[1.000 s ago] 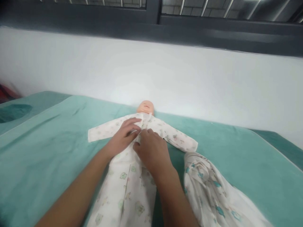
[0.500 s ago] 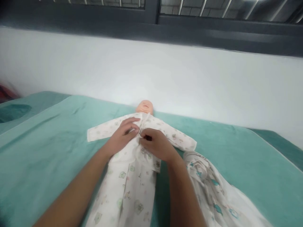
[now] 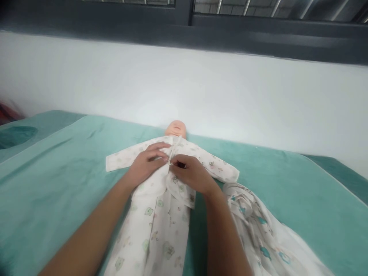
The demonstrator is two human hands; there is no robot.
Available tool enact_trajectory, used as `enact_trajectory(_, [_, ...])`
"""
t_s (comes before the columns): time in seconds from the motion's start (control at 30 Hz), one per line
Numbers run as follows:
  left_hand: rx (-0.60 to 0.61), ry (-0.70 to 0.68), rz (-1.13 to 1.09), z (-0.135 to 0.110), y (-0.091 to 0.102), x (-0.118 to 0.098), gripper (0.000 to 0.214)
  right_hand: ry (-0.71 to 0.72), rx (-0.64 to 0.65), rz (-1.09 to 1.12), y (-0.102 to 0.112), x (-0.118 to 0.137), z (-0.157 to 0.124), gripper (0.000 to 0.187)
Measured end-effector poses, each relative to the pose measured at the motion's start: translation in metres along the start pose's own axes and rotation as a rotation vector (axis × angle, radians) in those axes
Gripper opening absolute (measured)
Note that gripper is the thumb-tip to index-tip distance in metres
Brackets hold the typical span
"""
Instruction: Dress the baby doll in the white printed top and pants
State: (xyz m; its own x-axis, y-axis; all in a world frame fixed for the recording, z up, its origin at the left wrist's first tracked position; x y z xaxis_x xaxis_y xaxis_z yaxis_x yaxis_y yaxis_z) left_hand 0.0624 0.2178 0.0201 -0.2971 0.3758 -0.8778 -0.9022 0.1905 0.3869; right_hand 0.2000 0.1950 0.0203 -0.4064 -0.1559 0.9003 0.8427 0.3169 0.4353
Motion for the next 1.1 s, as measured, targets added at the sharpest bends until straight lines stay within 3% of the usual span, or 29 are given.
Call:
enact_trajectory(0.27, [0.017, -0.051, 0.075, 0.0, -0.003, -0.007, 0.016, -0.032, -0.072, -0.036, 0.003, -0.006, 0.004, 0.016])
enact_trajectory(0.5, [0.032, -0.082, 0.137, 0.001, -0.005, -0.009, 0.017, -0.047, -0.09, 0.064, 0.003, -0.014, 0.006, 0.012])
enact_trajectory(0.7, [0.042, -0.098, 0.19, -0.001, -0.008, -0.01, 0.016, 0.03, -0.123, 0.174, 0.006, -0.016, 0.007, 0.017])
enact_trajectory(1.1, [0.031, -0.106, 0.173, 0.0, -0.008, -0.006, 0.018, 0.009, -0.183, 0.215, 0.007, -0.021, 0.01, 0.026])
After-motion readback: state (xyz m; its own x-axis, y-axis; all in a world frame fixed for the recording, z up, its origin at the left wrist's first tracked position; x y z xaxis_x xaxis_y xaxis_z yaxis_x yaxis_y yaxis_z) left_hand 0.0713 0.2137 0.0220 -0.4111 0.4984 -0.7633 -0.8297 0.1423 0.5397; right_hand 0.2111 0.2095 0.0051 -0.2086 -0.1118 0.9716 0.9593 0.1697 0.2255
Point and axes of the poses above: each hand's wrist, its own z-axis towards the middle knuckle, its own y-axis out of the back of the hand, x = y × z, the point moved 8 cm from there along z, towards the middle knuckle, and after that the axes turned 2 degrees about z, right-handed, at the moved point
